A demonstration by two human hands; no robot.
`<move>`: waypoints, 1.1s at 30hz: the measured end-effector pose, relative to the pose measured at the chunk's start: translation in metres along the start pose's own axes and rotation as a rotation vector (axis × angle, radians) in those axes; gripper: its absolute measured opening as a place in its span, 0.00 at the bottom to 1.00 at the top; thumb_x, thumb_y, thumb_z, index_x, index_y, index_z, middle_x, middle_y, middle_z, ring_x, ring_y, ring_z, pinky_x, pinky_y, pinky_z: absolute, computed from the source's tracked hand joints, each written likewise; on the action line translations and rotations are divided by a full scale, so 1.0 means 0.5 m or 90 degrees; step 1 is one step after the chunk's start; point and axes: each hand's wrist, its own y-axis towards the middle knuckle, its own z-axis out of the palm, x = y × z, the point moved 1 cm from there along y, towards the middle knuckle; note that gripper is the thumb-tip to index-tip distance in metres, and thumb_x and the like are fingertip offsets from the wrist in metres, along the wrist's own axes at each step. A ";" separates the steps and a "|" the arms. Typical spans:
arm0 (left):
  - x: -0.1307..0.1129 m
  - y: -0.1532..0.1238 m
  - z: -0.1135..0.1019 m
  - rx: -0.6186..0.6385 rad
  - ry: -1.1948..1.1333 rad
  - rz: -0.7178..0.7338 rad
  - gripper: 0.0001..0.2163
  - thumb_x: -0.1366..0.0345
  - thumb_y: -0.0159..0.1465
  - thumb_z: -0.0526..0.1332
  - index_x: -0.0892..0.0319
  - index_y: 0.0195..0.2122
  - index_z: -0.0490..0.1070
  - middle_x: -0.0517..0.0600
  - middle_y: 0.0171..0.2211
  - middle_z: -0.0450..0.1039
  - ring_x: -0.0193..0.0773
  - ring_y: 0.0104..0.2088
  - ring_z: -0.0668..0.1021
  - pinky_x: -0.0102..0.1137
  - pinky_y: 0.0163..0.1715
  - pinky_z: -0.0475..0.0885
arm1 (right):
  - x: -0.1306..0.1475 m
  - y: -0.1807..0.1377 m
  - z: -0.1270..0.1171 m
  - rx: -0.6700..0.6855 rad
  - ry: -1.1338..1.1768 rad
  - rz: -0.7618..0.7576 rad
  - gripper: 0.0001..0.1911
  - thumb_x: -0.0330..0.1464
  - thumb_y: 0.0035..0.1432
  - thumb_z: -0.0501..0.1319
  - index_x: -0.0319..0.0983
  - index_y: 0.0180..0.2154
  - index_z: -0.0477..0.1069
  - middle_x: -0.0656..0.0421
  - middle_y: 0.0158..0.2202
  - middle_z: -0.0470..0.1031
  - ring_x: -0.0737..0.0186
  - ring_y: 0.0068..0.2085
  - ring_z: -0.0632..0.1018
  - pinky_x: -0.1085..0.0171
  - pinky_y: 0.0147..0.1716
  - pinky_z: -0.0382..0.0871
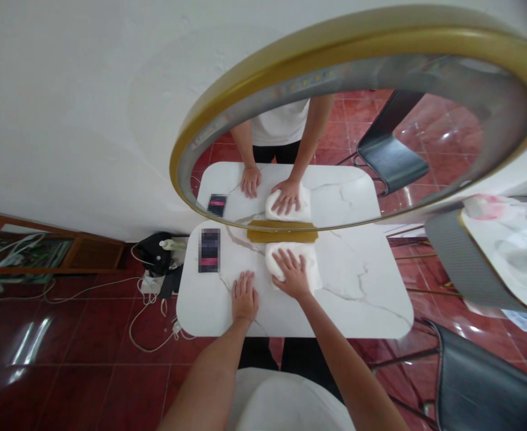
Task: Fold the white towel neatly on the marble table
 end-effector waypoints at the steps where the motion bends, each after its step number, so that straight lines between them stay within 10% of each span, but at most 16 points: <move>1: -0.002 0.001 -0.002 0.000 -0.005 -0.002 0.24 0.73 0.62 0.48 0.58 0.61 0.55 0.52 0.60 0.58 0.41 0.62 0.57 0.44 0.61 0.50 | -0.025 -0.010 -0.004 -0.007 -0.013 0.038 0.38 0.44 0.54 0.55 0.49 0.64 0.42 0.61 0.66 0.45 0.48 0.64 0.46 0.44 0.59 0.34; 6: -0.002 0.001 -0.004 -0.005 -0.020 -0.003 0.24 0.73 0.62 0.49 0.58 0.60 0.55 0.52 0.60 0.58 0.41 0.62 0.57 0.44 0.61 0.51 | -0.109 -0.057 -0.013 -0.035 -0.064 0.155 0.37 0.45 0.56 0.53 0.48 0.64 0.42 0.60 0.65 0.46 0.50 0.64 0.47 0.44 0.59 0.37; 11: -0.002 0.001 -0.004 -0.010 -0.021 -0.003 0.24 0.73 0.62 0.48 0.57 0.60 0.55 0.52 0.60 0.58 0.41 0.62 0.56 0.44 0.61 0.51 | -0.055 -0.067 -0.006 -0.056 -0.058 0.202 0.36 0.43 0.57 0.52 0.46 0.64 0.40 0.57 0.65 0.46 0.46 0.64 0.47 0.41 0.57 0.38; 21: 0.005 -0.004 0.003 -0.007 -0.032 0.018 0.24 0.70 0.61 0.50 0.62 0.60 0.56 0.56 0.60 0.59 0.45 0.62 0.57 0.45 0.61 0.50 | 0.093 -0.113 0.014 0.052 0.024 -0.109 0.42 0.41 0.50 0.57 0.48 0.63 0.43 0.61 0.65 0.46 0.47 0.64 0.46 0.43 0.59 0.33; 33: -0.003 0.000 -0.011 -0.016 -0.052 -0.002 0.24 0.73 0.62 0.48 0.56 0.61 0.55 0.51 0.60 0.58 0.41 0.62 0.56 0.45 0.61 0.51 | -0.015 -0.149 -0.011 -0.032 -0.062 0.187 0.37 0.42 0.58 0.52 0.46 0.64 0.38 0.57 0.66 0.45 0.47 0.64 0.47 0.41 0.58 0.39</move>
